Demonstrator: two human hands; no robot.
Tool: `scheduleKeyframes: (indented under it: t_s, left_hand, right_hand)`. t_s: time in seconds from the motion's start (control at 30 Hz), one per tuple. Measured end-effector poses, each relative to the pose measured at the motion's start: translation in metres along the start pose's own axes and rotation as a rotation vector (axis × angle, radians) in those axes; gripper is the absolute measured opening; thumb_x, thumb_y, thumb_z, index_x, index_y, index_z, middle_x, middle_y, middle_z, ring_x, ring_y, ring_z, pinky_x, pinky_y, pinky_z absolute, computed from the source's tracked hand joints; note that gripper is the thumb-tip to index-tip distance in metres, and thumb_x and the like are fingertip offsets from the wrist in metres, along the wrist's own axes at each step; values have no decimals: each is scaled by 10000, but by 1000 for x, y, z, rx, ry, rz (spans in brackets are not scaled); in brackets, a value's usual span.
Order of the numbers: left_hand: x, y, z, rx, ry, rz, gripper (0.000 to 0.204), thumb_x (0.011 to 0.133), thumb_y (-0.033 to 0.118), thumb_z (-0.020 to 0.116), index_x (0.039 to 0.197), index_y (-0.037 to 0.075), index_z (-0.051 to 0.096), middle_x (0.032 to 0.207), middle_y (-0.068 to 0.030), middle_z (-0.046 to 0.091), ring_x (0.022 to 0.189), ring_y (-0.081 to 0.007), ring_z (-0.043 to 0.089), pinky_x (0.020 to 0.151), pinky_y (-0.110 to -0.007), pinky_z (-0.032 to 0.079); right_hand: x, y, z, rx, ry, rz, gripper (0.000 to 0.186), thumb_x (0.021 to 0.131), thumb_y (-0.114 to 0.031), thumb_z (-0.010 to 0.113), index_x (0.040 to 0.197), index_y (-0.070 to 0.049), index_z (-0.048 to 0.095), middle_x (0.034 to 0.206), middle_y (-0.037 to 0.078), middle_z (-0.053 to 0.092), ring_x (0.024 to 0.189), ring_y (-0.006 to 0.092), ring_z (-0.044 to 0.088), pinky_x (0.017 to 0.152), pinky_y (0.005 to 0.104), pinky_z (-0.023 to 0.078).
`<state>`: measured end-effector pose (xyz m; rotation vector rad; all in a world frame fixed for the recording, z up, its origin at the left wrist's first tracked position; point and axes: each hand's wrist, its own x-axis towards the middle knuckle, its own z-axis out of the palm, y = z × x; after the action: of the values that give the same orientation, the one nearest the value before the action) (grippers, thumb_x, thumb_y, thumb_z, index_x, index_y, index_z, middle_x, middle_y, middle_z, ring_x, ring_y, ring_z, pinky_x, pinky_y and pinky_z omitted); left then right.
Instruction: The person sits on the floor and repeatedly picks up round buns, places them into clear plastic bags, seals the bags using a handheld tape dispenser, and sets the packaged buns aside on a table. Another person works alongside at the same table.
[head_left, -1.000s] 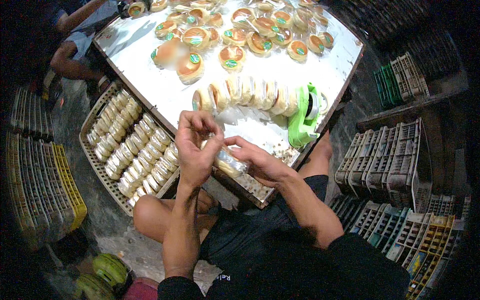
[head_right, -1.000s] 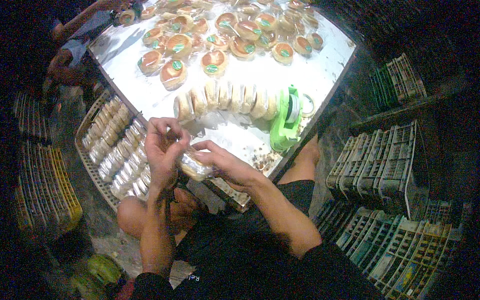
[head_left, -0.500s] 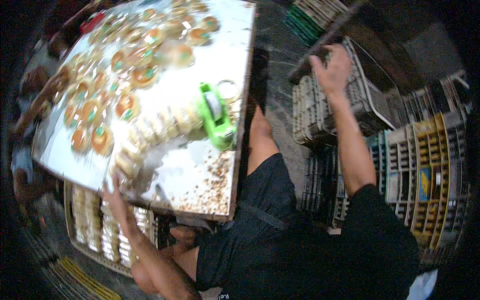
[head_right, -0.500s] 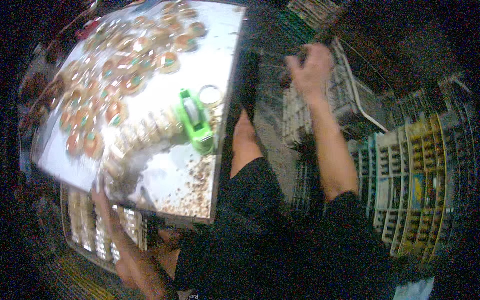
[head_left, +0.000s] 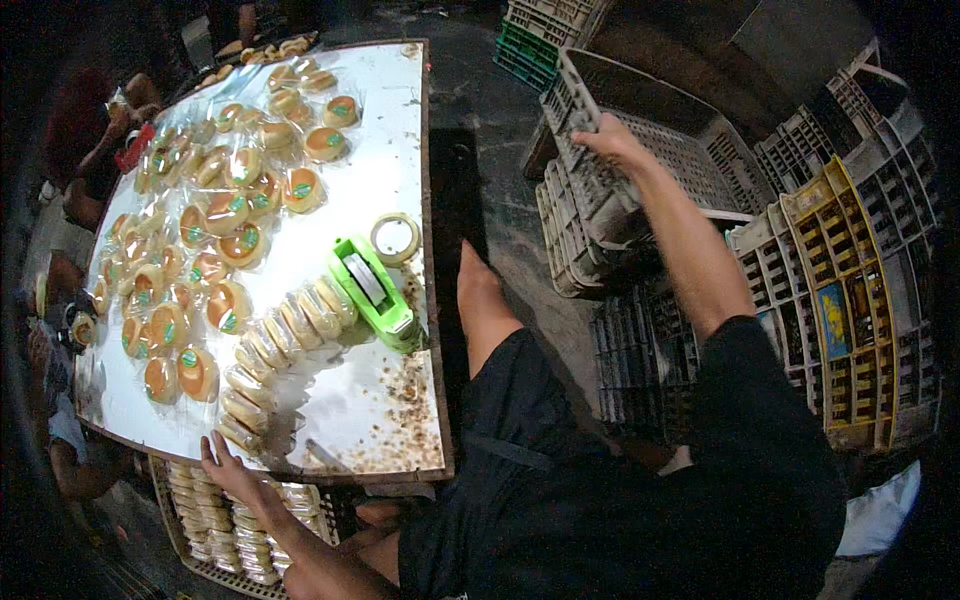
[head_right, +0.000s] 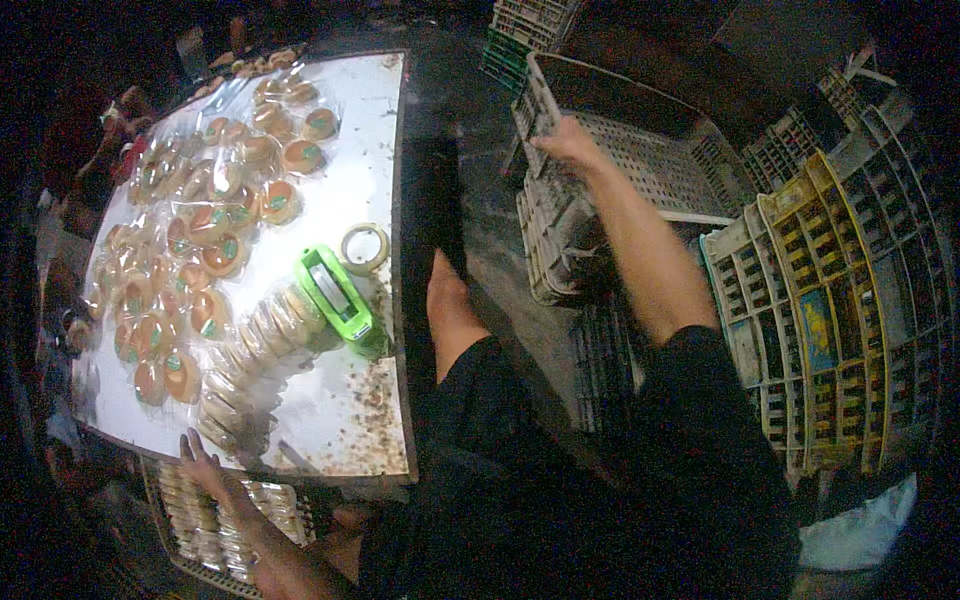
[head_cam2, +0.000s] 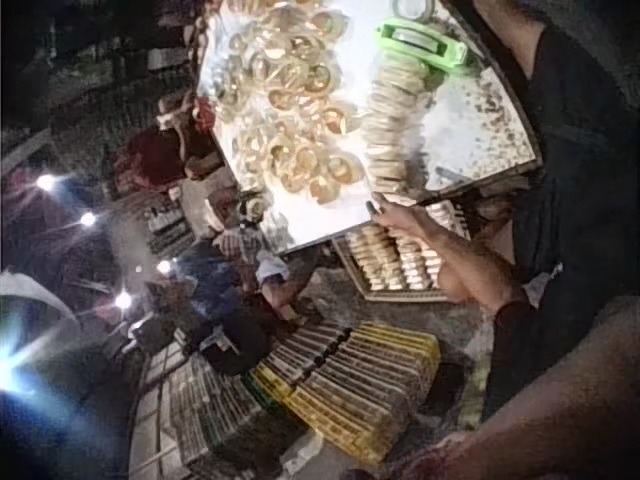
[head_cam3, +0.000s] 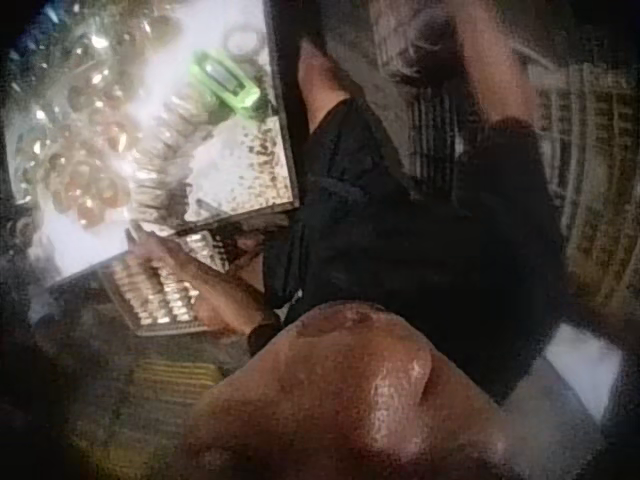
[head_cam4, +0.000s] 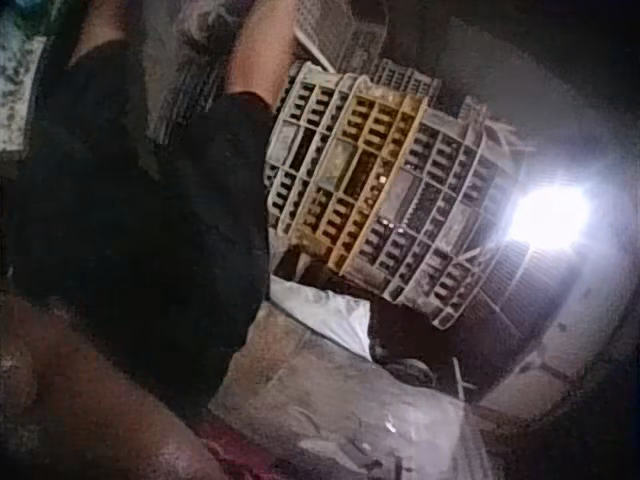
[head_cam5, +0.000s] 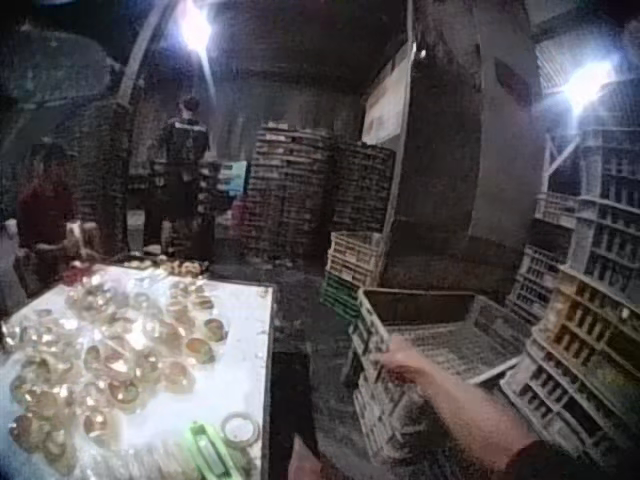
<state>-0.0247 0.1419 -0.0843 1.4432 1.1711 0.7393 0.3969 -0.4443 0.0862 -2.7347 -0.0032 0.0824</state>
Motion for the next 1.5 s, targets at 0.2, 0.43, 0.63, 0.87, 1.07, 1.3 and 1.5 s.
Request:
scheduleKeyframes:
  t_s: [0.2, 0.43, 0.63, 0.87, 1.07, 1.3, 1.5]
  left_hand:
    - [-16, 16, -6, -167, -14, 82, 496, 929, 295, 601, 1324, 39, 446, 1350, -139, 441, 1228, -267, 443, 1000, -477, 357]
    - [-3, -22, -14, -170, -93, 292, 503, 922, 260, 622, 1317, 1, 448, 1266, -149, 510, 1087, -234, 543, 848, -360, 483]
    - [-55, 23, -8, -123, -8, 390, 497, 874, 264, 685, 1223, -49, 520, 1141, -155, 574, 1006, -228, 573, 836, -331, 488]
    - [-87, 64, -5, -257, -244, 367, 513, 880, 359, 650, 1165, -54, 542, 1060, -201, 639, 973, -245, 629, 864, -348, 492]
    - [-102, 3, -33, 138, -299, 483, 456, 906, 390, 607, 1081, -26, 539, 1070, -217, 616, 948, -288, 641, 819, -378, 519]
    - [-160, 4, -40, 375, -561, 482, 373, 908, 341, 571, 1103, 23, 562, 1091, -181, 622, 935, -293, 643, 828, -378, 509]
    - [-199, -32, -40, 370, -749, 423, 319, 909, 299, 541, 1121, 64, 582, 1108, -151, 628, 923, -297, 645, 836, -377, 500]
  right_hand:
    - [-25, -66, 1, 62, -129, -21, 594, 782, -386, 694, 1150, 60, 555, 1193, 265, 557, 1076, 333, 550, 878, 428, 435]
    - [-33, -208, 42, 509, -251, -124, 385, 831, -328, 663, 987, 23, 686, 1009, 183, 663, 855, 245, 623, 832, 409, 471]
    - [-124, -332, -20, 499, -200, -497, 384, 838, -468, 615, 984, -124, 706, 932, 50, 661, 854, 201, 602, 784, 366, 471]
    - [-221, -402, -121, 542, -295, -860, 437, 907, -309, 604, 1267, -67, 555, 972, 30, 600, 831, 122, 552, 749, 279, 460]
    - [-398, -407, 34, 313, -411, -1561, 526, 799, -204, 676, 1260, -16, 507, 1012, 111, 618, 963, 241, 587, 849, 348, 458]
    - [-501, -434, 126, -271, -862, -1884, 359, 795, -140, 608, 1093, 13, 479, 770, 219, 653, 766, 426, 639, 673, 503, 509]
    - [-603, -447, 248, -365, -1146, -2133, 347, 822, -126, 576, 1126, 9, 480, 891, 210, 677, 872, 386, 668, 728, 493, 523]
